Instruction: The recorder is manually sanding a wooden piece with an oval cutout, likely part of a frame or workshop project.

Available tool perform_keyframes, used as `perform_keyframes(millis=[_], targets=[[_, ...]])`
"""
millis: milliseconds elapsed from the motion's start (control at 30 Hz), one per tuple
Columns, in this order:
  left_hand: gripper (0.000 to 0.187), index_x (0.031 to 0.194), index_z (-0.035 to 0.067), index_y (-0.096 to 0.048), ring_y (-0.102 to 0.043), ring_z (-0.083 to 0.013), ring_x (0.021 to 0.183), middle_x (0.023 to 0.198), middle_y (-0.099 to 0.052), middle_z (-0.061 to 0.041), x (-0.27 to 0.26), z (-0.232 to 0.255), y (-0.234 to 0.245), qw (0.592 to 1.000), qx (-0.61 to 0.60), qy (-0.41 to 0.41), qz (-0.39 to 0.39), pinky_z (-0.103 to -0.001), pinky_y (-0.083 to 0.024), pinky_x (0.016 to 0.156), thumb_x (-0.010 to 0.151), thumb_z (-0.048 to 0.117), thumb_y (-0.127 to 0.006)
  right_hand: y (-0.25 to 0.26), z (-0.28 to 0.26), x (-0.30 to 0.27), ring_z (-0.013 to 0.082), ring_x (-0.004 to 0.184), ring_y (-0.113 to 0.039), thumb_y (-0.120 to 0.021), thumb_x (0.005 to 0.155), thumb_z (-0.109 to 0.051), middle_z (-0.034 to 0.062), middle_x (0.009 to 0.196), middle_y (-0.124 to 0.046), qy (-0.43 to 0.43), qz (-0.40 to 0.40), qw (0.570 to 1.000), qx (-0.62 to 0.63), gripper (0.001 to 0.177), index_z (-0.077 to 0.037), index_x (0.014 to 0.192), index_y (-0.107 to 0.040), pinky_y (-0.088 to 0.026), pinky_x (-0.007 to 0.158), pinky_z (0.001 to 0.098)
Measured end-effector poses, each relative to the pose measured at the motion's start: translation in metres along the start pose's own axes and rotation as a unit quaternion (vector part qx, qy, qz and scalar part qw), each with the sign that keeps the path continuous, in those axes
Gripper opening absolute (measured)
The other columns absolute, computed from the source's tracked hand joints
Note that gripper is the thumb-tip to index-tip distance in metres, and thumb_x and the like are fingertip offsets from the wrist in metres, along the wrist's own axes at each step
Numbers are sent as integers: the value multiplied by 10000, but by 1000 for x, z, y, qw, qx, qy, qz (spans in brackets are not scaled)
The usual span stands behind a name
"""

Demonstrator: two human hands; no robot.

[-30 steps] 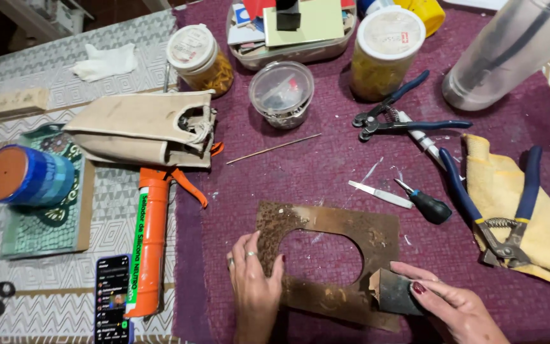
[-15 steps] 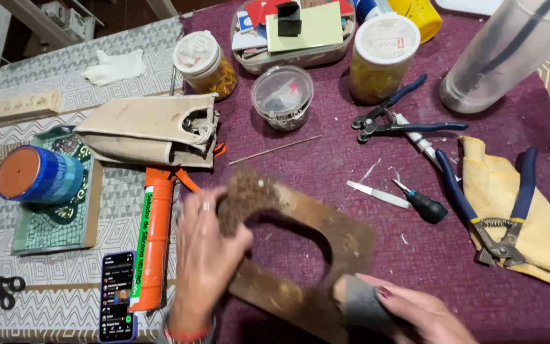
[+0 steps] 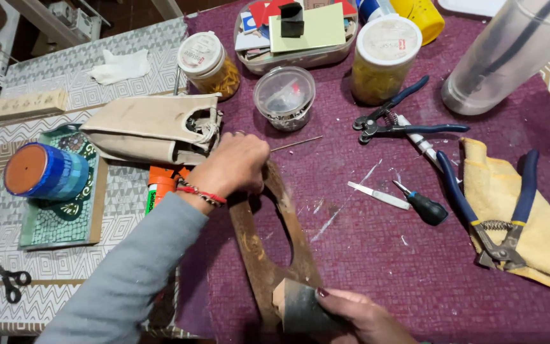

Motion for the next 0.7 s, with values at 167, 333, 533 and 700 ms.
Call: perform_keyframes(millis=[167,333,533,700], targets=[[278,789,73,-674,-598,-341,819,847,-693,-103,-15,-2,10,998,-24,-37,47,-459,-437,775,631,226,-843,53,31,37,169,1012,-668,-615,954,-133,167,1224,-748,61,-117,971,-201,500,18,1431,-628,-479,865,259],[500,1091,40,-681,-541,-316,952,1163,-666,-77,-34,-3,19,978,-88,-122,147,-432,-421,868,623,162,-810,29,39,41,66,1258,-618,-553,988,-152,23,1397,-710,66,-215,939,-262,485,-16,1452,-586,-421,1052,170],[470,1166,32,-675,-594,-309,1090,1250,-687,-91,-19,8,-37,944,-180,-166,220,-389,-441,899,712,135,-737,16,59,63,164,1379,-610,-634,940,-180,125,1465,-711,20,-110,984,-141,537,43,1428,-619,-417,1127,271],[545,1269,27,-623,-548,-309,1239,1308,-660,-74,2,26,-64,904,-305,-202,220,-439,-418,1083,727,55,-675,53,110,149,130,1391,-557,-724,893,-160,77,1446,-687,126,-109,967,-193,498,19,1355,-675,-383,1121,225]])
Point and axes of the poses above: each hand's wrist, its own x-axis towards the middle knuckle, its own y-axis out of the back of the hand, z = x × y, the point moved 1 cm from there along x, towards the middle knuckle
